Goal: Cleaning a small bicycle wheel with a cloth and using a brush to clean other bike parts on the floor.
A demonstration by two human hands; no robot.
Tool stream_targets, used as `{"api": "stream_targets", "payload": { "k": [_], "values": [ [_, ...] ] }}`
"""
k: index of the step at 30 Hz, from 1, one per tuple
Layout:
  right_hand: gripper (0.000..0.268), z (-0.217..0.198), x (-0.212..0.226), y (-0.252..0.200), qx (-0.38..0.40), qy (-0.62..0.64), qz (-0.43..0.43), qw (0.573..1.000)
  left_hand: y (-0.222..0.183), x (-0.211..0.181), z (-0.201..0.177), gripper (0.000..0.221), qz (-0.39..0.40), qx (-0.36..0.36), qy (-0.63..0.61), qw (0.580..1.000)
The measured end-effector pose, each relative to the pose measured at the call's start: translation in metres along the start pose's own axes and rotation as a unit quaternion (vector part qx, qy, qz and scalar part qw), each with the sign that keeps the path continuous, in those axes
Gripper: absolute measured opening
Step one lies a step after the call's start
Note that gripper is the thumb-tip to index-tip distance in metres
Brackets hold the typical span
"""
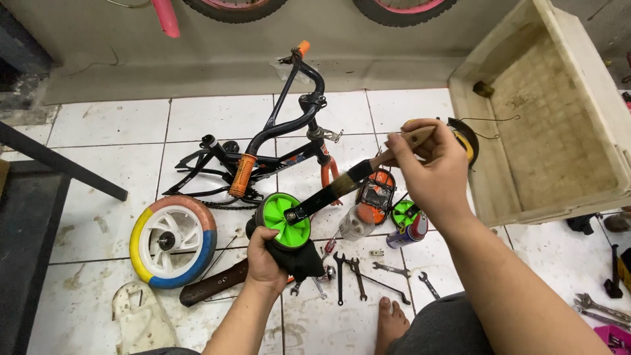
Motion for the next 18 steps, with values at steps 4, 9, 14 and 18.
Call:
{"api": "stream_targets", "payload": {
  "k": [4,9,14,18],
  "values": [
    [0.015,-0.007,0.007,0.002,-0.01,-0.061,-0.037,0.997,0.005,0.003,-0.006,0.049,0.007,-0.008,-0.003,1.0],
    [0.014,0.009,0.013,-0.016,-0.01,0.011,-0.015,1.0,0.009,0.007,-0.008,0.041,-0.003,0.0,0.014,1.0],
    [0.017,0.051,0.013,-0.039,0.056,0.011,-0.012,0.998,-0.002,0.008,0.002,0.042,-0.014,-0.002,0.015,1.0],
    [0.016,0.048,0.01,-0.032,0.06,-0.037,-0.049,0.996,0.001,0.012,0.0,0.041,-0.026,-0.008,0.019,0.999]
  ]
}}
Point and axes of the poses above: each hand's wrist, its own y-axis towards the middle knuckle, its own z-axis out of the palm, x = y × z, the point moved 9 cm from there along y, towards the middle knuckle, and after that the axes turned 3 degrees about -y, right-handed, at the moved point
